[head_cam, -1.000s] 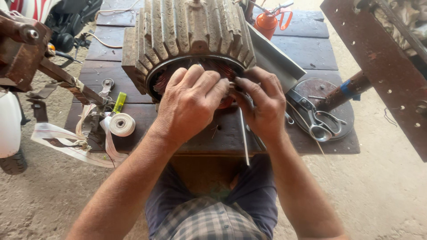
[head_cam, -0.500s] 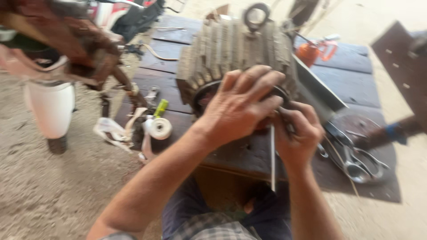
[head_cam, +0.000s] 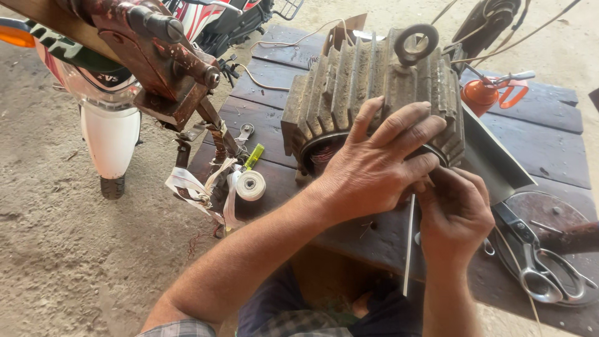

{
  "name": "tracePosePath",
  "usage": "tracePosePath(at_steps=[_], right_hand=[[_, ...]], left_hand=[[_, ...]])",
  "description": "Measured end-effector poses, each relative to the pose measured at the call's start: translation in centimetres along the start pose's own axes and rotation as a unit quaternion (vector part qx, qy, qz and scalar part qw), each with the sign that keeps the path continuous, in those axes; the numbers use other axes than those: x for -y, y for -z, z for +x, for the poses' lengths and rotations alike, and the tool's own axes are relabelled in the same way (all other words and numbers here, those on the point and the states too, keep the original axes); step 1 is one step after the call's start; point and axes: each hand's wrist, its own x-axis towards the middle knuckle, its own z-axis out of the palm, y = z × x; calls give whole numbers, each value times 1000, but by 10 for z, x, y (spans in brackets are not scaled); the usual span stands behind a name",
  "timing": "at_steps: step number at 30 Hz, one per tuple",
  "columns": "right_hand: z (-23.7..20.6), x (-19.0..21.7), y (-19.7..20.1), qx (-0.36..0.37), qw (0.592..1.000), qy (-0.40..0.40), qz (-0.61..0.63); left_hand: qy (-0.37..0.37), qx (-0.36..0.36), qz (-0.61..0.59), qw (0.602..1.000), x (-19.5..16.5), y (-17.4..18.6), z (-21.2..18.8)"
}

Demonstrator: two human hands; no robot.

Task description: The person works on an electric motor stator clamped on a wooden workbench. They use pliers to trim and bend copper wire ends in the slots, cut a strip of sheet metal with scissors, and press the cut strip into the stator slots as insulation.

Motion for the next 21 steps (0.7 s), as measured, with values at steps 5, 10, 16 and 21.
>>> tracePosePath(at_steps=[5, 10, 16, 21], right_hand=[[-3, -6, -1, -18, 991, 62, -119], [-8, -20, -7, -48, 994, 72, -67], [-10, -22, -5, -43, 997, 62, -25], [-19, -11, 7, -58, 995, 56, -64]], left_hand=[[-3, -4, -3, 1000, 1, -1, 1], [1, -12, -9, 1000, 2, -9, 3], [-16, -37, -18, 999, 10, -12, 3], [-29, -26, -21, 999, 11, -5, 2]])
